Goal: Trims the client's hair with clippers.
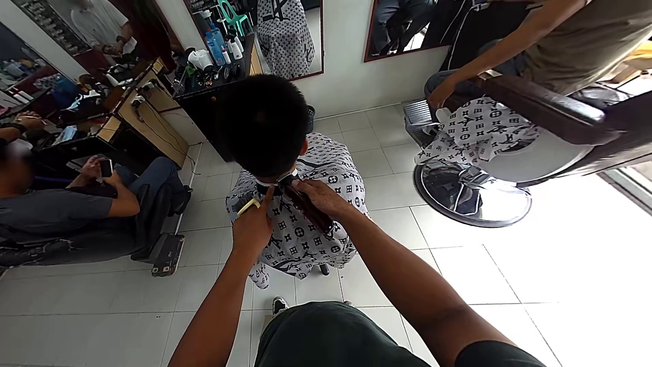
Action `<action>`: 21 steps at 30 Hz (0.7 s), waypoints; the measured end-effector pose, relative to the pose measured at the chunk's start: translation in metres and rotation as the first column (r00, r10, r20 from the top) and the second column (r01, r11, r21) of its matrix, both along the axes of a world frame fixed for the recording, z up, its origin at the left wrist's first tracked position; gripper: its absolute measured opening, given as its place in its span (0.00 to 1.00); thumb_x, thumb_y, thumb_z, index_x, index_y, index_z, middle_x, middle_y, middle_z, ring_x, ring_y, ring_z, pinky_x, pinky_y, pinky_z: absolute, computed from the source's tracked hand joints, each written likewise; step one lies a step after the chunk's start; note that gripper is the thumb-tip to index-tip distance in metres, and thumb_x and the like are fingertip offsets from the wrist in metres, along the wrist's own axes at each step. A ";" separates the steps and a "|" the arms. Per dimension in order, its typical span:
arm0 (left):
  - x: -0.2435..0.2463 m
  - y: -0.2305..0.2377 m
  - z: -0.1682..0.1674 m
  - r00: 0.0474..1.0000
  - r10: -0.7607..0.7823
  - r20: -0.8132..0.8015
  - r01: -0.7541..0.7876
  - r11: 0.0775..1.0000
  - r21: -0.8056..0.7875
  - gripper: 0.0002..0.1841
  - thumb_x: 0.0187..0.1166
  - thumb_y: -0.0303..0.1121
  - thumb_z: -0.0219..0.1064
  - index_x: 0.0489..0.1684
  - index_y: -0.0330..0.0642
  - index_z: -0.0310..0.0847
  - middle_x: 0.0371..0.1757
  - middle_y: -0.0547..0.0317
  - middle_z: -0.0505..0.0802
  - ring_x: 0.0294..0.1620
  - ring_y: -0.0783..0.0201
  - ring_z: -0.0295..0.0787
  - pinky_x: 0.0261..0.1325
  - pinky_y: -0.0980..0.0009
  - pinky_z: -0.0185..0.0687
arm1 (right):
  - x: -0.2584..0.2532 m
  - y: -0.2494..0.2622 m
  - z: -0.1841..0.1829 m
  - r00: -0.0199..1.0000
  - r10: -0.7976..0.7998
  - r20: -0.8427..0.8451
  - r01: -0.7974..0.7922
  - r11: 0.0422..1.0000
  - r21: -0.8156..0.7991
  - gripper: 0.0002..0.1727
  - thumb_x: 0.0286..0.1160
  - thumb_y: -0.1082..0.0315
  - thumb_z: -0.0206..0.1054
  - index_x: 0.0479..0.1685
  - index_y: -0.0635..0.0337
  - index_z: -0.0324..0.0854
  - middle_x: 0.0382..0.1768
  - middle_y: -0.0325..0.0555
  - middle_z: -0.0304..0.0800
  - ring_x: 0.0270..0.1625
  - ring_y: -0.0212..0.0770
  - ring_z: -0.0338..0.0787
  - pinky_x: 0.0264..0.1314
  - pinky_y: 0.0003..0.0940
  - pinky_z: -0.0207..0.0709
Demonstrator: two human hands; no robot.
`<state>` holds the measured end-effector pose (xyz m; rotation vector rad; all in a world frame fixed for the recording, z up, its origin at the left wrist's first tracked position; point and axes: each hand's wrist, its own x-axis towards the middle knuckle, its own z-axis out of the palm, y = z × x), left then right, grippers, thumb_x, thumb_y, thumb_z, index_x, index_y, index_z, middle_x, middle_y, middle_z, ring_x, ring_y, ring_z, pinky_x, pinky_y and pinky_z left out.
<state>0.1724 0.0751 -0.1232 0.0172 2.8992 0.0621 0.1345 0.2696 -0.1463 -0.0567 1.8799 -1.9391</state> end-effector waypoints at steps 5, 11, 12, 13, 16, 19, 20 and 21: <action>0.000 0.000 0.000 1.000 0.007 0.003 -0.007 1.000 0.015 0.37 0.88 0.36 0.53 0.97 0.75 0.41 0.60 0.38 0.90 0.58 0.39 0.89 0.57 0.41 0.81 | 0.002 -0.002 -0.004 0.999 -0.016 -0.029 0.015 1.000 -0.021 0.28 0.95 0.47 0.44 0.58 0.64 0.78 0.34 0.51 0.85 0.27 0.40 0.88 0.34 0.34 0.87; 0.001 0.000 -0.002 1.000 0.003 -0.004 -0.003 1.000 0.023 0.38 0.87 0.35 0.53 0.97 0.75 0.41 0.56 0.39 0.91 0.56 0.40 0.89 0.56 0.42 0.81 | 0.002 -0.001 -0.009 0.999 -0.014 -0.045 0.011 0.998 -0.060 0.27 0.96 0.48 0.44 0.58 0.64 0.78 0.35 0.52 0.85 0.30 0.42 0.89 0.36 0.36 0.88; 0.001 0.000 -0.002 1.000 0.003 -0.004 -0.003 1.000 0.021 0.38 0.87 0.35 0.53 0.97 0.75 0.40 0.56 0.39 0.91 0.55 0.40 0.90 0.55 0.42 0.81 | 0.002 -0.001 -0.009 0.999 -0.013 -0.038 0.011 0.998 -0.059 0.27 0.95 0.48 0.44 0.57 0.63 0.77 0.35 0.51 0.85 0.30 0.42 0.89 0.36 0.36 0.88; 0.001 0.000 -0.002 1.000 0.003 -0.002 -0.003 1.000 0.016 0.38 0.87 0.36 0.52 0.97 0.76 0.39 0.56 0.39 0.91 0.55 0.40 0.90 0.55 0.42 0.81 | 0.001 0.000 -0.008 1.000 -0.009 -0.028 0.007 0.999 -0.050 0.28 0.95 0.47 0.44 0.58 0.63 0.78 0.35 0.51 0.85 0.29 0.41 0.89 0.35 0.35 0.88; 0.001 0.000 -0.002 1.000 0.008 0.007 -0.008 1.000 0.008 0.39 0.87 0.36 0.53 0.97 0.78 0.37 0.54 0.40 0.91 0.54 0.41 0.89 0.55 0.43 0.81 | -0.001 0.001 -0.010 1.000 -0.001 -0.023 0.000 0.999 -0.043 0.28 0.95 0.47 0.43 0.58 0.63 0.78 0.33 0.51 0.86 0.27 0.41 0.89 0.32 0.35 0.88; 0.001 0.000 -0.002 1.000 0.007 0.008 -0.007 1.000 0.023 0.39 0.87 0.37 0.53 0.97 0.77 0.37 0.55 0.40 0.91 0.56 0.40 0.89 0.56 0.42 0.80 | -0.001 0.001 -0.008 0.999 -0.013 -0.047 0.011 0.999 -0.047 0.28 0.96 0.48 0.42 0.58 0.63 0.77 0.34 0.52 0.85 0.29 0.42 0.90 0.35 0.36 0.88; 0.001 0.000 -0.002 1.000 0.010 0.015 -0.010 1.000 0.027 0.39 0.87 0.37 0.53 0.97 0.77 0.36 0.56 0.39 0.91 0.57 0.40 0.89 0.57 0.42 0.80 | 0.000 0.002 -0.007 0.999 -0.013 -0.047 0.011 0.999 -0.042 0.28 0.96 0.47 0.42 0.57 0.63 0.77 0.33 0.51 0.85 0.28 0.41 0.89 0.34 0.35 0.88; 0.001 0.000 -0.001 1.000 0.013 0.023 -0.013 1.000 0.027 0.39 0.88 0.37 0.53 0.97 0.77 0.36 0.57 0.40 0.90 0.57 0.40 0.89 0.58 0.42 0.80 | 0.000 0.002 -0.006 0.999 -0.010 -0.038 0.009 1.000 -0.029 0.28 0.96 0.47 0.42 0.56 0.63 0.77 0.33 0.50 0.85 0.27 0.41 0.89 0.33 0.34 0.87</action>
